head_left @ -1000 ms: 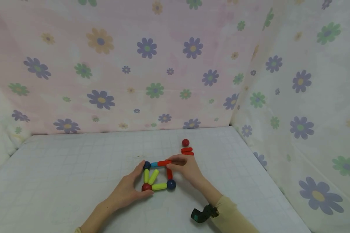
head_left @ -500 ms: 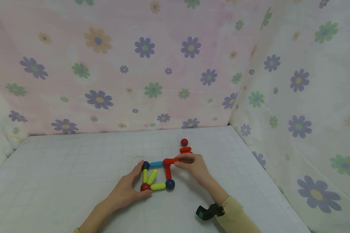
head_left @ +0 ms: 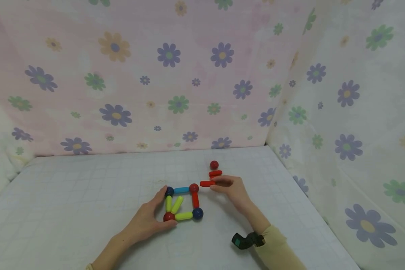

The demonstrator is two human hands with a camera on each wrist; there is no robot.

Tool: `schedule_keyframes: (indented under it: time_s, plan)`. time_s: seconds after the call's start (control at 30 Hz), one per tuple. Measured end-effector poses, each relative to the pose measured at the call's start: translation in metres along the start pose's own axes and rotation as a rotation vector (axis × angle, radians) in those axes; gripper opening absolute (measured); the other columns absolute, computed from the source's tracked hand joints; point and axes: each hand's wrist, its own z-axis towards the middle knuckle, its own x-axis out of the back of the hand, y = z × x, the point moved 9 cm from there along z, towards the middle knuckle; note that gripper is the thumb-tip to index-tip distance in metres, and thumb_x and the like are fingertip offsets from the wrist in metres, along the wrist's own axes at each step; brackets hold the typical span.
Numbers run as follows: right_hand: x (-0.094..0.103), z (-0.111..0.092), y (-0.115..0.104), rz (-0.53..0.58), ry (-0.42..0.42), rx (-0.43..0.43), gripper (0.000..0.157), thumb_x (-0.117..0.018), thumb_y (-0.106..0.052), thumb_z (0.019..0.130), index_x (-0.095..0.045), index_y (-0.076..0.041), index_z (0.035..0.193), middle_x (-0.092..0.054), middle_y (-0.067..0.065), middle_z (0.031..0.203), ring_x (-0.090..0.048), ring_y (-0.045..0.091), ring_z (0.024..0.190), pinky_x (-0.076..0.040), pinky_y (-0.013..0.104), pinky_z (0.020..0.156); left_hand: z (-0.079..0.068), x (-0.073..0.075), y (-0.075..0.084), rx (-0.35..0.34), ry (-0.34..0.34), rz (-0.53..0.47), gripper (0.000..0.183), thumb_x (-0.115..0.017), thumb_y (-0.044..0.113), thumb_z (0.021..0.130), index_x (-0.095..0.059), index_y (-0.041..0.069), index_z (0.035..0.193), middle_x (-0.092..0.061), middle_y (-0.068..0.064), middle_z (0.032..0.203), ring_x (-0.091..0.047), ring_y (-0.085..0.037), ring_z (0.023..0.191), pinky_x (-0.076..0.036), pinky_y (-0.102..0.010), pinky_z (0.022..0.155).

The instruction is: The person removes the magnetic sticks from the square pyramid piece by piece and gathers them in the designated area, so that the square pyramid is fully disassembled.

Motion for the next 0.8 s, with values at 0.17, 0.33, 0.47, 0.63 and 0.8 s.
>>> schedule_keyframes:
  time_s: [0.17, 0.33, 0.47, 0.63, 0.8]
  plan:
    - [0.009, 0.004, 0.009, -0.010, 0.026, -0.024, 0.029, -0.080, -0.014, 0.085, -0.076, -0.011, 0.113, -0.072, 0.005, 0.117, -0.064, 0.021, 0.105, -0.056, 0.027, 0.085, 0.000, 0.000, -0.001, -0.012, 0.005, 0.005, 0.110, -0.084, 0.052, 0.075, -0.023, 0.022, 0.161, -0.030, -0.006, 0.163, -0.031, -0.033, 0.149, -0.033, -0.056, 0.116]
    - [0.017, 0.007, 0.018, -0.035, 0.047, -0.040, 0.027, -0.080, -0.015, 0.085, -0.076, -0.013, 0.112, -0.070, 0.005, 0.119, -0.063, 0.022, 0.108, -0.056, 0.026, 0.084, 0.000, 0.000, -0.003, -0.020, 0.005, 0.008, 0.110, -0.083, 0.054, 0.075, -0.022, 0.023, 0.161, -0.029, -0.006, 0.164, -0.030, -0.033, 0.149, -0.033, -0.056, 0.116]
    - [0.021, 0.009, 0.023, -0.042, 0.044, -0.038, 0.030, -0.079, -0.015, 0.087, -0.075, -0.012, 0.116, -0.070, 0.006, 0.121, -0.061, 0.022, 0.113, -0.055, 0.026, 0.086, 0.001, 0.000, -0.003, -0.021, 0.007, 0.011, 0.110, -0.083, 0.053, 0.075, -0.022, 0.022, 0.161, -0.028, -0.006, 0.164, -0.030, -0.032, 0.149, -0.033, -0.056, 0.116]
    - [0.027, 0.011, 0.024, -0.027, 0.042, -0.032, 0.032, -0.079, -0.013, 0.086, -0.074, -0.009, 0.117, -0.070, 0.008, 0.121, -0.064, 0.021, 0.106, -0.055, 0.023, 0.086, 0.001, -0.001, -0.003, -0.016, 0.008, 0.012, 0.110, -0.084, 0.053, 0.075, -0.022, 0.022, 0.161, -0.029, -0.006, 0.164, -0.030, -0.032, 0.149, -0.034, -0.056, 0.116]
    - [0.032, 0.013, 0.025, 0.019, 0.035, -0.029, 0.032, -0.080, -0.007, 0.084, -0.074, -0.005, 0.115, -0.069, 0.012, 0.119, -0.068, 0.020, 0.098, -0.057, 0.021, 0.084, 0.001, -0.001, -0.004, -0.014, 0.010, 0.015, 0.110, -0.084, 0.053, 0.075, -0.022, 0.023, 0.161, -0.030, -0.006, 0.163, -0.031, -0.033, 0.149, -0.034, -0.056, 0.115]
